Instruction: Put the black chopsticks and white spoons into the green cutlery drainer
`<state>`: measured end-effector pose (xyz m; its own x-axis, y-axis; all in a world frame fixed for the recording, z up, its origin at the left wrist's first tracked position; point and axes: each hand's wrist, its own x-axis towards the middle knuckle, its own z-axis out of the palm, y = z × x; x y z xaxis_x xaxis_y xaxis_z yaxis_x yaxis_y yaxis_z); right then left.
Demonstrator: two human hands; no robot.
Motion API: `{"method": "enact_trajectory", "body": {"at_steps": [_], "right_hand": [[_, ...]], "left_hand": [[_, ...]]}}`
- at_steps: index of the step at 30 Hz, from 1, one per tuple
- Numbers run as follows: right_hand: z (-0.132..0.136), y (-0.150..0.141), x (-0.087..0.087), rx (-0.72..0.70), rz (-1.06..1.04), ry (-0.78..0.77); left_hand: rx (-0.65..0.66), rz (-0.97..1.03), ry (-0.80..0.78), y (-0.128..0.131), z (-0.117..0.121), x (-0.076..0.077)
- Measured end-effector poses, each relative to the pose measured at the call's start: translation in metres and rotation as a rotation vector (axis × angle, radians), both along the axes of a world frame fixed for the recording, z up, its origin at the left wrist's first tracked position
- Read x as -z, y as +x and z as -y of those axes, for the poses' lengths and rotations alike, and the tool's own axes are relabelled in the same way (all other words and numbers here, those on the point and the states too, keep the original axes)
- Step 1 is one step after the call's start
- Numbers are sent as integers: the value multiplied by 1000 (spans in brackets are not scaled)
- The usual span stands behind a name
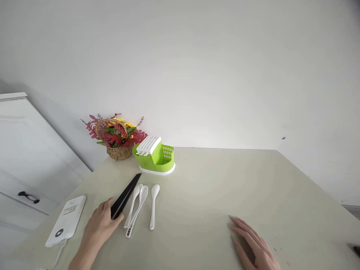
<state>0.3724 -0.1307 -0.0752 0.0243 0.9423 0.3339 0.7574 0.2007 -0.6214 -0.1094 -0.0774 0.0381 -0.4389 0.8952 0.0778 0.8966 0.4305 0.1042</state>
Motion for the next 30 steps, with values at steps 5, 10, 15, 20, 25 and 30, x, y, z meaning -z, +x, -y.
{"method": "enact_trajectory", "body": {"at_steps": [5, 10, 15, 20, 25, 30], "right_hand": [[1, 0, 0, -1, -6, -16], [2, -1, 1, 3, -27, -15], [1, 1, 2, -13, -33, -19], [0, 1, 2, -14, -42, 8], [0, 1, 2, -22, -52, -6], [0, 0, -1, -23, -64, -2]], "left_hand": [[37, -60, -207, -3, -20, -15], [69, -84, -359, -1, -29, -17], [69, -90, -368, 1, -23, -11], [10, 13, -195, -1, -2, -7], [37, 133, 74, 24, 45, 3], [268, 352, -76, 116, 77, 25]]}}
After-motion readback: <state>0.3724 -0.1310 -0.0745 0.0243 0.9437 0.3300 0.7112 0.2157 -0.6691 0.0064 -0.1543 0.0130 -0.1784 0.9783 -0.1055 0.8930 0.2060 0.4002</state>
